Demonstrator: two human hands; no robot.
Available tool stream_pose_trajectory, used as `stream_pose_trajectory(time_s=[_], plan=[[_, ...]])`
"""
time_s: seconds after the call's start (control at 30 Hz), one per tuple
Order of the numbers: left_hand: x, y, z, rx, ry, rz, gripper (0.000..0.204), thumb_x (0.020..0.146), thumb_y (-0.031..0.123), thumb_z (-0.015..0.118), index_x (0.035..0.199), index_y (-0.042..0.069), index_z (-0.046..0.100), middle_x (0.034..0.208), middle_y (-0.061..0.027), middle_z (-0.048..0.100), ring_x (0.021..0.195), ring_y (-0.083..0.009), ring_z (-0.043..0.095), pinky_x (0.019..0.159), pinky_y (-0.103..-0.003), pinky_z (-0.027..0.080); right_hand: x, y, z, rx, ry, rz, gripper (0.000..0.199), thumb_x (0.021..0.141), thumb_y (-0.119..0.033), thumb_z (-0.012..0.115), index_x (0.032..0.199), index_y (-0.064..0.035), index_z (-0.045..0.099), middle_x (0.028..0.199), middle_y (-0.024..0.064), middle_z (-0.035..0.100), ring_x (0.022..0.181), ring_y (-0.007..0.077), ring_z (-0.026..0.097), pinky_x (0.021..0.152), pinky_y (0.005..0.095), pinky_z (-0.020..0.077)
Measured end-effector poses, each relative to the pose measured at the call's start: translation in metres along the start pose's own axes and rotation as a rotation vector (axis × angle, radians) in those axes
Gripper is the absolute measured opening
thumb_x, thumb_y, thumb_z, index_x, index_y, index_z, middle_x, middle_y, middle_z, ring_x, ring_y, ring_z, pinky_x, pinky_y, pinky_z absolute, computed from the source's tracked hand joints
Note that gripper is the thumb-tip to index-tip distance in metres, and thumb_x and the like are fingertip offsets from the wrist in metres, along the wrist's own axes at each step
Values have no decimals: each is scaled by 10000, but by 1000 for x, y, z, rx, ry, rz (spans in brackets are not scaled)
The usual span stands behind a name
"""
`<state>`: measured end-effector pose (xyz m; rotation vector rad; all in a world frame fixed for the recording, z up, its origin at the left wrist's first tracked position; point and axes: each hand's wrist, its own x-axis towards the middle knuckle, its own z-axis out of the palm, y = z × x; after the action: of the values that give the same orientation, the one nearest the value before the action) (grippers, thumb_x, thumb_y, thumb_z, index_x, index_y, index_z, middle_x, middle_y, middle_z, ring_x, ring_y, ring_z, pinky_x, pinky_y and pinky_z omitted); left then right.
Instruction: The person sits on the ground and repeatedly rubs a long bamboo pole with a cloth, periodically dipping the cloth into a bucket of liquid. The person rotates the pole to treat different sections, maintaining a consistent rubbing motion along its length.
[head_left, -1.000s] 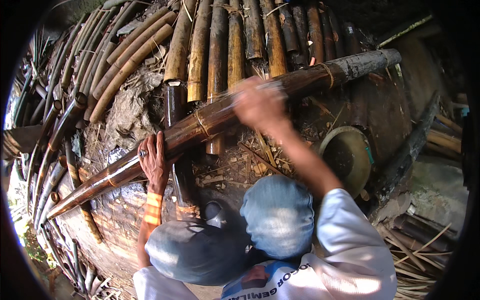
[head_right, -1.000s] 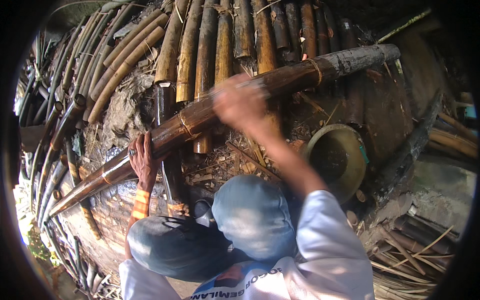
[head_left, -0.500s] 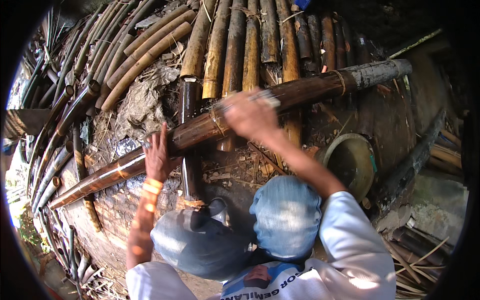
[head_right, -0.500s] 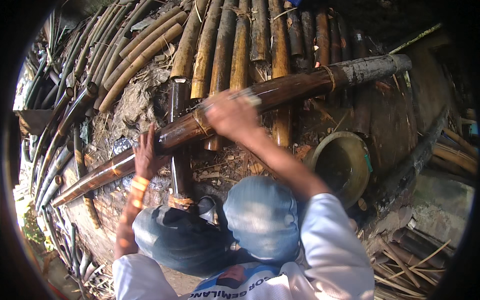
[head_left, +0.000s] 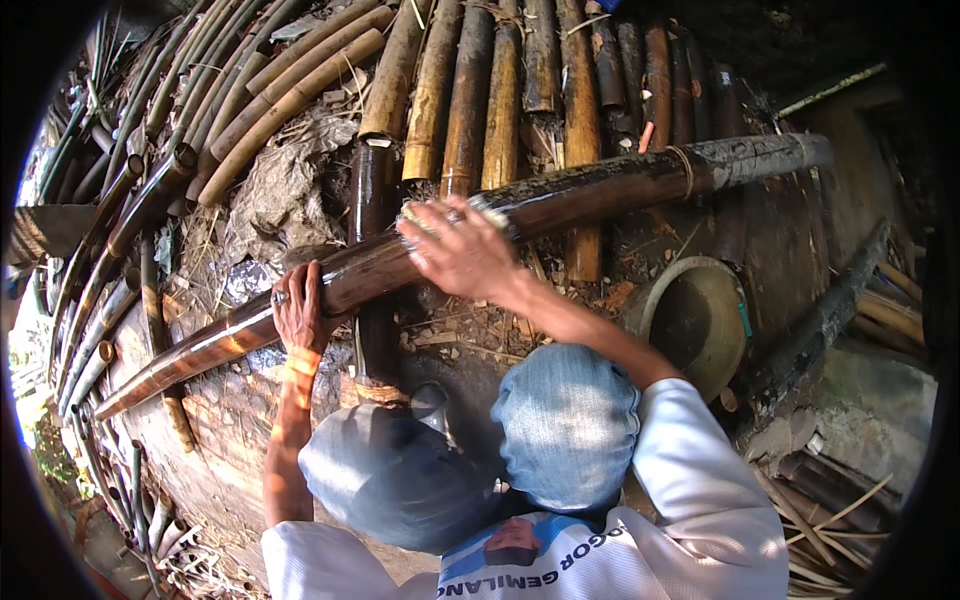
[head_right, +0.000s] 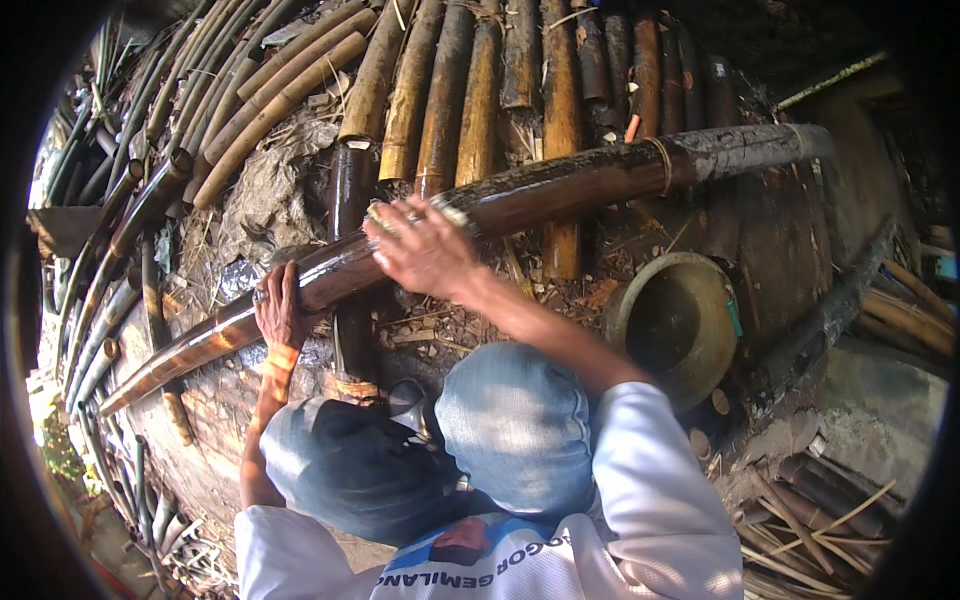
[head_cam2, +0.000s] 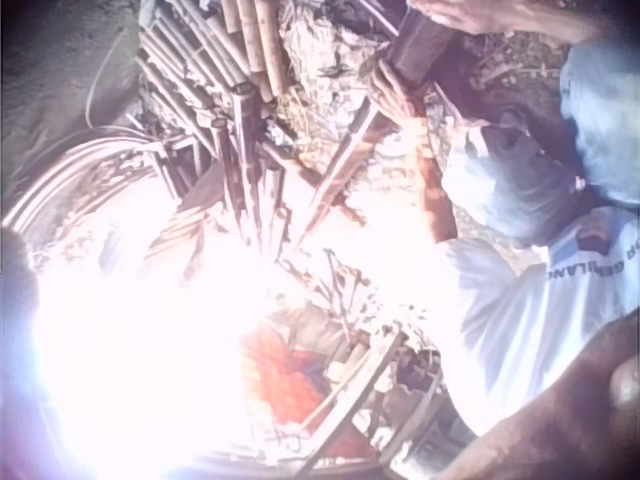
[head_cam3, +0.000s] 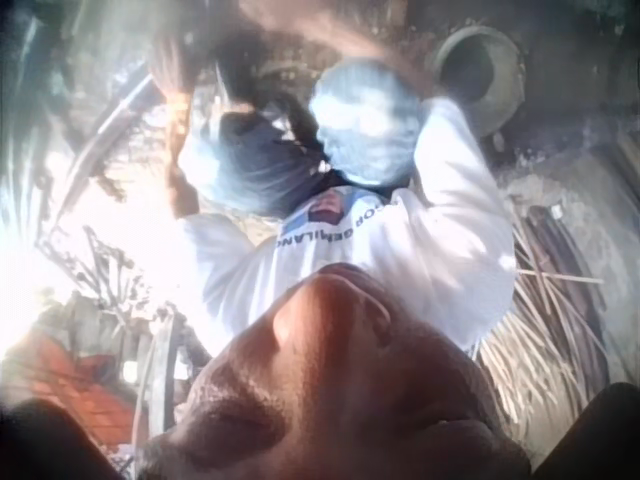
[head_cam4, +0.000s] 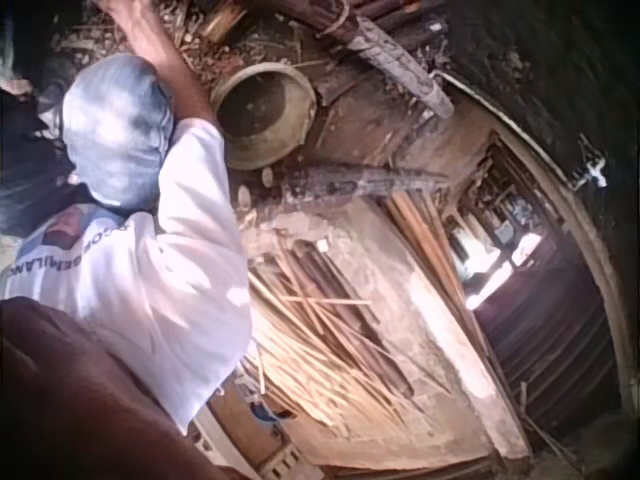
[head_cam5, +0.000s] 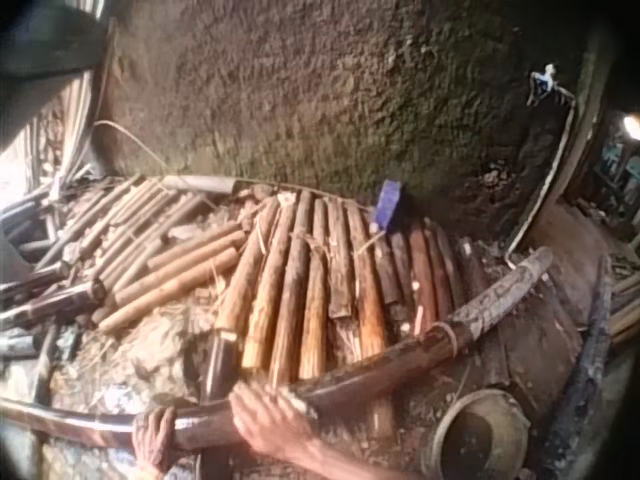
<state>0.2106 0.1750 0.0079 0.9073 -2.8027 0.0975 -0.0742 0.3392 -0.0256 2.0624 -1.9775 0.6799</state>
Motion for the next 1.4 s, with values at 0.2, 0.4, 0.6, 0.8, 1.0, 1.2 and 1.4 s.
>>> stream_pose_trajectory(time_s=[0.2,0.4,0.6,0.8,1.0,1.2,1.4], plan=[[6,-16,14,10,-32,11,1087,650,662,848,1511,116,470,1399,-102,563,1332,-325,511,1116,-530,379,-62,216,-176,-403,-94,775,332,1090,-291,413,1278,-166,657,1396,97,633,1269,405,597,1070,533,490],[26,-2,15,52,49,26,1100,634,623,873,1521,127,451,1420,-103,545,1334,-331,504,1115,-508,379,30,82,-48,-60,-30,285,403,1088,-398,362,994,-109,627,652,104,578,515,258,524,481,426,460],[13,-48,-33,71,-346,59,1290,612,554,932,1654,303,213,1388,-107,567,1200,-348,628,1048,-560,477,0,69,-18,14,40,192,346,1030,-339,486,1160,-87,684,1111,183,678,1094,339,661,1064,512,482],[-5,-86,-18,-132,-209,17,917,553,518,923,1284,93,569,1126,-116,645,989,-356,663,857,-494,503,-38,225,-156,-433,57,597,326,1064,-297,439,1095,-86,686,1097,150,681,979,362,668,831,506,554],[-14,-91,-16,-103,-83,6,962,524,532,915,1315,103,573,1161,-107,628,1016,-362,648,858,-518,488,43,-5,15,77,128,135,408,1007,-309,523,1331,-83,624,1218,203,703,1196,352,656,1086,554,480],[-15,-104,-13,-52,-86,26,988,510,455,935,1353,95,568,1159,-107,628,1016,-349,645,863,-487,502,0,155,-104,0,-127,710,361,1040,-321,466,1246,-97,660,1182,196,682,1125,363,654,1041,555,485],[-16,-79,1,-49,-79,-49,990,546,441,931,1396,133,529,1217,-95,599,1132,-351,610,939,-548,465,21,124,-86,41,-246,674,287,1013,-248,482,1114,-40,651,992,204,693,889,392,704,911,579,520]])
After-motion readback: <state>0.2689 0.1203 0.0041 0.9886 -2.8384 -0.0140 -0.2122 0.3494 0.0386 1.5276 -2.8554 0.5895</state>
